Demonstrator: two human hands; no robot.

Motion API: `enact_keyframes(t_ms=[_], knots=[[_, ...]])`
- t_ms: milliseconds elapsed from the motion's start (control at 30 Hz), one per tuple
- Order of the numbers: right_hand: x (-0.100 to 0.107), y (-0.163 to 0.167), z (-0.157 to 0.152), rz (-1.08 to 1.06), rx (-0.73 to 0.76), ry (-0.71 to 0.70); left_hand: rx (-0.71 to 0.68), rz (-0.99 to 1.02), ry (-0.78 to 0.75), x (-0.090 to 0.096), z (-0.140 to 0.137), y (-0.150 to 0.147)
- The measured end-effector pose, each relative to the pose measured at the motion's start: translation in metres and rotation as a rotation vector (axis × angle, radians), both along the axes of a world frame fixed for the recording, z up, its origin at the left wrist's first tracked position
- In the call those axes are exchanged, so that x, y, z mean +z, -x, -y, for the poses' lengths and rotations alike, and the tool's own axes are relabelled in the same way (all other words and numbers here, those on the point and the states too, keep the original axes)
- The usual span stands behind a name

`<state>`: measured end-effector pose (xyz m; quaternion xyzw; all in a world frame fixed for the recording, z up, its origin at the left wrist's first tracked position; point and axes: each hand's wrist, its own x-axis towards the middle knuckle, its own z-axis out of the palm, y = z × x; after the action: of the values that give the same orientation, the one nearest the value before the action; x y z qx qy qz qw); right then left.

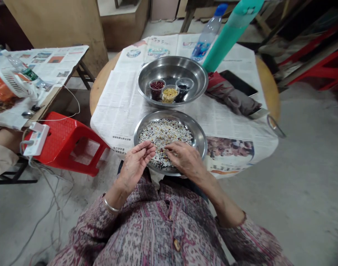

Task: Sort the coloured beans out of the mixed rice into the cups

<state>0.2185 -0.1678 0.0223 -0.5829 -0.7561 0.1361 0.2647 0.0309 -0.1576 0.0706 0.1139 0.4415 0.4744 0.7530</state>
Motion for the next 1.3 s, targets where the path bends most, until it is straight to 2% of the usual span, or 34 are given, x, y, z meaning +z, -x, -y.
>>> enact_keyframes(t_ms=[200,433,567,733,867,1033,1200,1300], knots=[[-0.004,0.014,-0.006,0.144,0.046,0.013,0.0,0.008,-0.007,-0.002,0.001,0.0],[-0.007,0.009,-0.006,0.041,0.005,0.003,-0.014,0.016,-0.01,-0.002,0.002,0.001],[-0.002,0.001,-0.005,-0.156,-0.086,0.043,-0.026,0.022,-0.02,-0.003,0.002,0.002],[0.006,-0.008,-0.008,-0.62,-0.239,0.261,-0.098,0.048,-0.031,-0.004,0.002,-0.002],[0.019,-0.006,-0.007,-0.815,-0.218,0.301,-0.151,0.064,-0.02,-0.002,0.003,-0.012],[0.029,0.006,-0.003,-0.76,-0.105,0.262,-0.198,0.089,0.021,-0.001,0.002,-0.022],[0.021,0.002,0.001,-0.603,-0.24,0.124,-0.207,0.101,0.045,-0.003,0.001,-0.021],[0.015,-0.006,0.006,-0.465,-0.25,0.014,-0.196,0.1,0.039,-0.004,0.001,-0.02]])
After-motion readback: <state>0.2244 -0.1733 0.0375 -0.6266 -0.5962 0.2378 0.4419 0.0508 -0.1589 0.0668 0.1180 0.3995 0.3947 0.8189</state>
